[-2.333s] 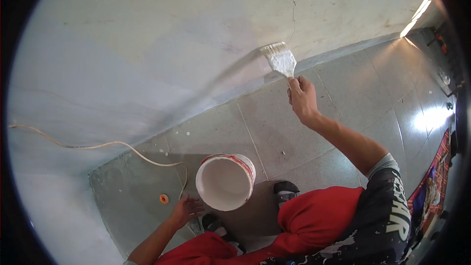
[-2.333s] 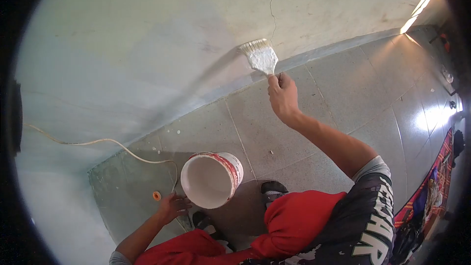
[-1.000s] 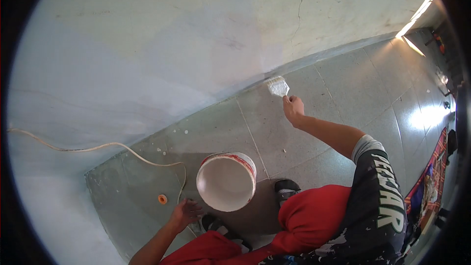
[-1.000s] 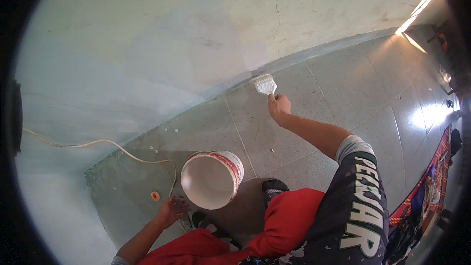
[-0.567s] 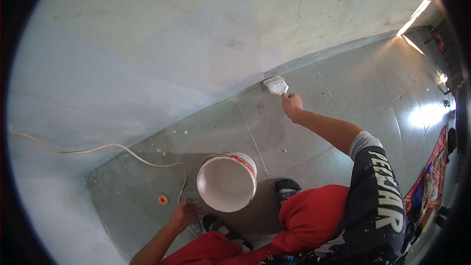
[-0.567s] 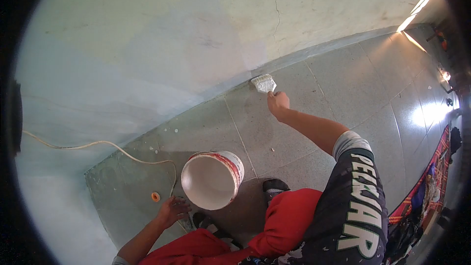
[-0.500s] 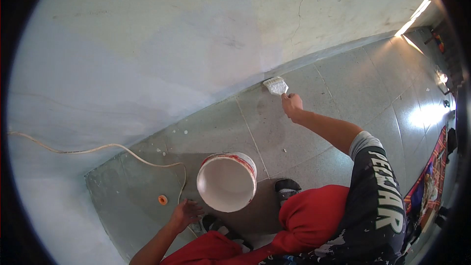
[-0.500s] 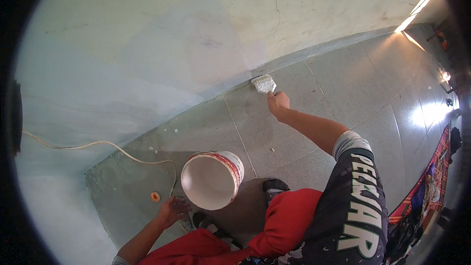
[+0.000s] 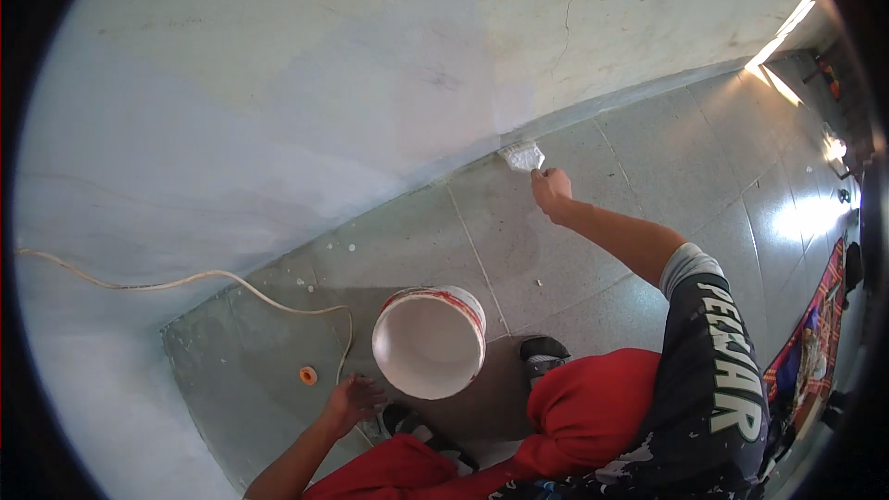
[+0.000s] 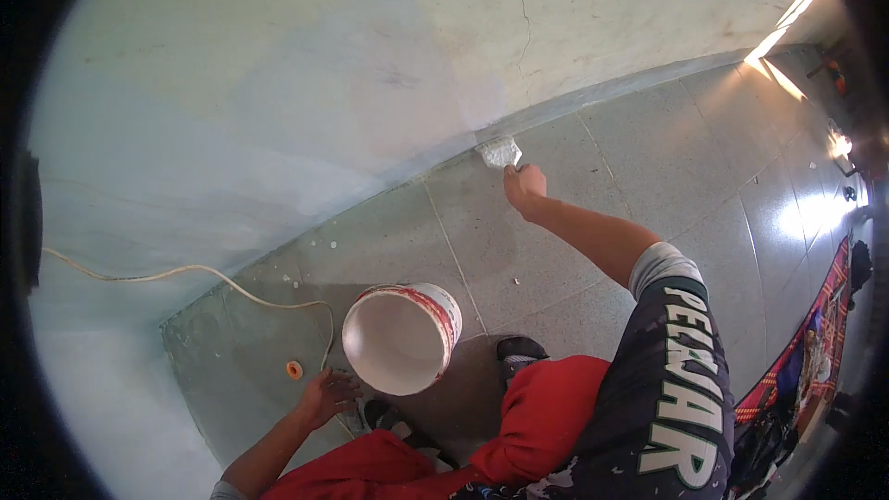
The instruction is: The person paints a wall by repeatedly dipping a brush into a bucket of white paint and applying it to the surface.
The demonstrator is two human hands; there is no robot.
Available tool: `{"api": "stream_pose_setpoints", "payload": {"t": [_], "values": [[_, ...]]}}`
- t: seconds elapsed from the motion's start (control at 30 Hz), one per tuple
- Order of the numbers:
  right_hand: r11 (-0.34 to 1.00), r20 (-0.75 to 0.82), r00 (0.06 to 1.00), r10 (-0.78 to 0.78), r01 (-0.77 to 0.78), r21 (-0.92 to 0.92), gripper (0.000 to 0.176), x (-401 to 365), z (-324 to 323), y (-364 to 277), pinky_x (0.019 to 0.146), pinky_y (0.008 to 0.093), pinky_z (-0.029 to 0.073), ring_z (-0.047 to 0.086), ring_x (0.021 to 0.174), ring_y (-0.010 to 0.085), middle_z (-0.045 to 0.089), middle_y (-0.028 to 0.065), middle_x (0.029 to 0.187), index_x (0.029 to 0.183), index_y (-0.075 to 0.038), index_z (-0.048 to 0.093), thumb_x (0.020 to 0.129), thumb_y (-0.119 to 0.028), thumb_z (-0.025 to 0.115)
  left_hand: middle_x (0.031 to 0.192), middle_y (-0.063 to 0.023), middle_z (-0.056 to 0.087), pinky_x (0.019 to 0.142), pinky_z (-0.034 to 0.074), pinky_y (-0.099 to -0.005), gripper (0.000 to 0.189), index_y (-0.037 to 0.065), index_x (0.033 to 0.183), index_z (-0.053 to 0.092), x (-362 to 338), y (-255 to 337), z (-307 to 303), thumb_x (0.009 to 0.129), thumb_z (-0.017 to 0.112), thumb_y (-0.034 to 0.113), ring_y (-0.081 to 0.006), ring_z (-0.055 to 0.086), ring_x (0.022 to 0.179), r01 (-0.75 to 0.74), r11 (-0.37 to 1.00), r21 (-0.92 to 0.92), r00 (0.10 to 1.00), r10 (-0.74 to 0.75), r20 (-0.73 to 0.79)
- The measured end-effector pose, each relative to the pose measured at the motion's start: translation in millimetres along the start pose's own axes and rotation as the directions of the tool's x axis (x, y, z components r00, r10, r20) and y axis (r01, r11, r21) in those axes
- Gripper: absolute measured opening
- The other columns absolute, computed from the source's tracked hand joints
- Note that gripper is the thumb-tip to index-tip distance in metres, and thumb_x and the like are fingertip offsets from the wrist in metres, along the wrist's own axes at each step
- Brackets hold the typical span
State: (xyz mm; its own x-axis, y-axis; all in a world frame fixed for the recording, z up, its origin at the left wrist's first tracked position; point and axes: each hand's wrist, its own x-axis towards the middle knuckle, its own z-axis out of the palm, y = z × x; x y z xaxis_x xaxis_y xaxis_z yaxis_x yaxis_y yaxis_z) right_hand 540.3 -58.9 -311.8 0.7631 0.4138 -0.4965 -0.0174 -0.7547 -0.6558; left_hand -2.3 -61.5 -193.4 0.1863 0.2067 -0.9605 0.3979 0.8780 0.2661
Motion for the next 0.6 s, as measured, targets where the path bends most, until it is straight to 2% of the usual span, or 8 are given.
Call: {"api": "stream_pose_setpoints", "payload": {"t": [0.07, 0.1, 0.17, 0.2, 0.27, 0.5, 0.57, 0.6], "values": [[0.997, -0.005, 0.997, -0.075, 0.075, 0.034, 0.043, -10, -13, -12, 0.074, 0.0428, 0.051, 0.067, 0.083, 0.0347, 0.067, 0.0236, 0.091, 0.095, 0.005, 0.064, 0.088, -0.037, 0.055, 0.131, -0.0246, 0.050, 0.101, 0.040, -0.0528, 0.065, -0.004, 0.133, 0.041, 0, 1, 3, 0.097, 0.038, 0.050, -0.0384, 0.051, 0.121, 0.002, 1.000, 0.005, 1.000, -0.002, -0.003], [0.997, -0.006, 0.997, -0.076, 0.076, 0.034, 0.043, -10, -12, -8, 0.074, 0.0428, 0.051, 0.067, 0.083, 0.0347, 0.067, 0.0236, 0.091, 0.095, 0.005, 0.064, 0.088, -0.037, 0.055, 0.131, -0.0247, 0.050, 0.102, 0.039, -0.0525, 0.066, -0.004, 0.133, 0.041, 0, 2, 4, 0.097, 0.038, 0.051, -0.0384, 0.050, 0.121, 0.004, 1.000, 0.013, 1.000, -0.004, -0.006], [0.987, 0.039, 0.999, 0.034, -0.040, 0.154, 0.044, -9, -12, 4, 0.072, 0.0424, 0.050, 0.066, 0.081, 0.0331, 0.067, 0.0229, 0.088, 0.092, 0.006, 0.063, 0.087, -0.036, 0.055, 0.132, -0.0248, 0.050, 0.102, 0.039, -0.0520, 0.066, -0.004, 0.134, 0.040, -1, 3, 3, 0.097, 0.038, 0.051, -0.0383, 0.050, 0.122, -0.003, 1.000, 0.013, 1.000, 0.003, -0.011], [0.988, 0.035, 0.999, 0.033, -0.038, 0.149, 0.044, -10, -15, 5, 0.072, 0.0424, 0.050, 0.066, 0.081, 0.0331, 0.067, 0.0229, 0.088, 0.092, 0.006, 0.063, 0.087, -0.036, 0.055, 0.132, -0.0248, 0.050, 0.102, 0.039, -0.0516, 0.067, -0.004, 0.134, 0.040, 0, 3, 3, 0.097, 0.038, 0.051, -0.0382, 0.050, 0.122, -0.007, 1.000, 0.013, 1.000, 0.007, -0.015], [0.999, 0.040, 0.999, -0.024, 0.023, 0.028, 0.042, -12, -19, 9, 0.074, 0.0424, 0.050, 0.066, 0.083, 0.0339, 0.067, 0.0227, 0.088, 0.092, 0.006, 0.063, 0.087, -0.035, 0.054, 0.133, -0.0248, 0.050, 0.102, 0.038, -0.0516, 0.067, -0.004, 0.134, 0.039, 0, 4, 3, 0.097, 0.038, 0.052, -0.0382, 0.049, 0.122, -0.006, 1.000, 0.014, 1.000, 0.006, -0.007], [0.999, 0.066, 0.997, 0.031, -0.032, 0.012, 0.042, -1, -10, 9, 0.077, 0.0435, 0.051, 0.067, 0.087, 0.0357, 0.067, 0.0231, 0.092, 0.097, 0.005, 0.065, 0.088, -0.034, 0.054, 0.135, -0.0250, 0.048, 0.104, 0.036, -0.0513, 0.069, -0.005, 0.136, 0.038, 2, 6, 5, 0.097, 0.039, 0.052, -0.0381, 0.049, 0.123, -0.012, 0.999, 0.033, 1.000, 0.012, 0.000], [0.999, -0.002, 1.000, -0.028, 0.028, -0.016, 0.038, 14, 3, 21, 0.047, 0.0378, 0.043, 0.056, 0.051, 0.0218, 0.058, 0.0117, 0.065, 0.079, 0.002, 0.058, 0.088, -0.034, 0.051, 0.132, -0.0231, 0.050, 0.103, 0.038, -0.0507, 0.063, -0.002, 0.130, 0.042, 2, 9, 7, 0.097, 0.039, 0.051, -0.0371, 0.051, 0.121, -0.016, 1.000, 0.013, 1.000, 0.016, 0.002], [1.000, 0.001, 1.000, -0.025, 0.025, -0.015, 0.038, 13, 5, 22, 0.047, 0.0378, 0.043, 0.056, 0.051, 0.0218, 0.058, 0.0117, 0.065, 0.079, 0.002, 0.058, 0.088, -0.034, 0.051, 0.129, -0.0213, 0.052, 0.102, 0.040, -0.0501, 0.057, 0.001, 0.125, 0.046, 0, 8, 6, 0.098, 0.039, 0.051, -0.0362, 0.052, 0.120, -0.013, 1.000, -0.008, 1.000, 0.013, 0.002]]}}
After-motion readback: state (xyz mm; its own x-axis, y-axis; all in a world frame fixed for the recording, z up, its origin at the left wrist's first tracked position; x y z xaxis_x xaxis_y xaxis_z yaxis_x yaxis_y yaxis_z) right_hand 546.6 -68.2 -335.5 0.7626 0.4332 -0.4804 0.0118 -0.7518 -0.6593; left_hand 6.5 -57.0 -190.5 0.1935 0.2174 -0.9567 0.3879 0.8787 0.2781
